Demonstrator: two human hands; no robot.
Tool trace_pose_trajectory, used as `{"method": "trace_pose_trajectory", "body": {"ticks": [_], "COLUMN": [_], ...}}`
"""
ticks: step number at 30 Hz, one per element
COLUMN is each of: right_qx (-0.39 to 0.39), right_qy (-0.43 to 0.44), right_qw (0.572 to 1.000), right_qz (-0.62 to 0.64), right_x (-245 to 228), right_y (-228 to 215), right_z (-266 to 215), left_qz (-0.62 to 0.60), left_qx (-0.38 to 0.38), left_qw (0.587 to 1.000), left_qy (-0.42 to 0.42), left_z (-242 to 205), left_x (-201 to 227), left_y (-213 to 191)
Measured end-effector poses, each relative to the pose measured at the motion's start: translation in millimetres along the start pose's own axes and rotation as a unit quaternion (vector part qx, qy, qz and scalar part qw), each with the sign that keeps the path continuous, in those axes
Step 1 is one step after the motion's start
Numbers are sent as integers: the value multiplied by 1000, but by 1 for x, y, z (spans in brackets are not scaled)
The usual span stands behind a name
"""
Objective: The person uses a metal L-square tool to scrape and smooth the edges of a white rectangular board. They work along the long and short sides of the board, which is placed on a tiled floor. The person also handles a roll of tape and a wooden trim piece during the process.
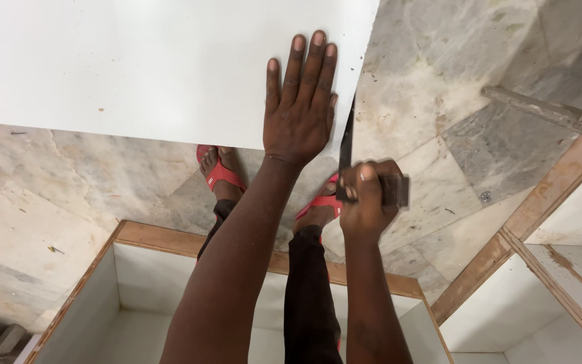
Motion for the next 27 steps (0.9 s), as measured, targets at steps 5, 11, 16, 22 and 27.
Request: {"method": "trace_pose_trajectory", "body": {"ticks": [5, 11, 16, 22, 27], "right_qx": [6, 19, -4, 5, 19], "right_qy": [-38, 8, -11, -6, -10], "right_qw": [999, 1000, 998, 998, 999], "right_qz": [32, 3, 56, 65, 30], "right_x": [-6, 14, -17, -23, -1], "right_y": [-7, -13, -18, -19, -20], "right_z": [-38, -23, -45, -52, -49], "left_qz": [2, 2, -28, -2, 39], "left_qx": [16, 31, -117, -168, -174], "left_qw": [1000, 1000, 993, 986, 984], "left_qy": [-5, -1, -14, -13, -5], "left_z": [-8, -4, 0, -20, -17], "left_x": [-2, 1, 1, 8, 11], "left_y": [10, -3, -16, -12, -2]}}
Point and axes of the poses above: each hand's wrist, its own z-axis towards the middle knuckle, its own y-axis out of the palm, x = y × z, the point moved 3 cm from there along z, towards the middle knuckle, and after that the axes turned 3 degrees about z, right-handed, at the moved point
